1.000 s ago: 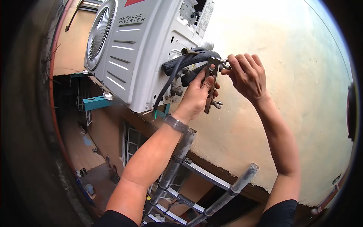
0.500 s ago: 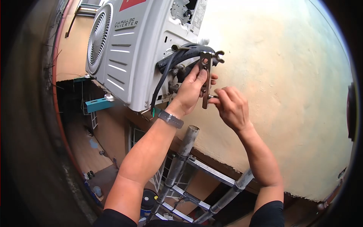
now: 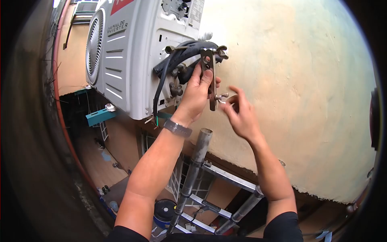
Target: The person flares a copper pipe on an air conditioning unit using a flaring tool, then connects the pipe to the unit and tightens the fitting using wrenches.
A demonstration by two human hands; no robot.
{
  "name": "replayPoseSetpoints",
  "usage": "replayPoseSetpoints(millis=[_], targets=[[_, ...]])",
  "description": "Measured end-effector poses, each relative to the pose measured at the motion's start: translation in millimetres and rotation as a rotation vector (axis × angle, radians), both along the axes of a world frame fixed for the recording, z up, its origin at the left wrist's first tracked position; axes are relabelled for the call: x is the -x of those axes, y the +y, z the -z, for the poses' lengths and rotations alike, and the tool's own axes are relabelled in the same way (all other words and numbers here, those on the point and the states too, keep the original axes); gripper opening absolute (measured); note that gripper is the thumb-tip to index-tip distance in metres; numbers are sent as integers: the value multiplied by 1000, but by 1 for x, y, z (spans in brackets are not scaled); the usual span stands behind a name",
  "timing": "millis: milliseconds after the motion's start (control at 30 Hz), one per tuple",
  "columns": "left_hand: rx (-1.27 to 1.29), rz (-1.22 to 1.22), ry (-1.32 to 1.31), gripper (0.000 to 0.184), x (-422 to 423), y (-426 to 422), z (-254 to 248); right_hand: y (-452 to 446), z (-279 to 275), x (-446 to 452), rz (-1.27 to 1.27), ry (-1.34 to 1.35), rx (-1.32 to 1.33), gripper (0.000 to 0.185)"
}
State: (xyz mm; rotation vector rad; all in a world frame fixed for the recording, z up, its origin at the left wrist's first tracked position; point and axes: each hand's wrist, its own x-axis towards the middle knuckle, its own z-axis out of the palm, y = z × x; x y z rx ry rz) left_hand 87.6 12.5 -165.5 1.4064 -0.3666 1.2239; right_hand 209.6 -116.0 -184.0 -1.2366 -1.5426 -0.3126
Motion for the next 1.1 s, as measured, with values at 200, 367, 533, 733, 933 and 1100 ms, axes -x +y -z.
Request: replayPoseSetpoints(millis=[200,367,533,733,933,1100], targets=[[-23,8,10,44,2,-2,-3,5,-41,-27,355,-1206,-546,32],[-18,-29,6,45,-1,-6,-3,34,-6,-9,391,-584,-405,32],[-22,59,52,42,9,2,-1,25,0,-6,-195,317,164,34],[-3,27,45,42,14,2,-1,11,-37,-18,322,-1175,-558,44],[-29,-47,41,43,13,-6,-6,39,-27,-18,448,-1033,-614,35],[-15,-34,47,42,5,-7,0,26,2,39,290,241,-53,45]])
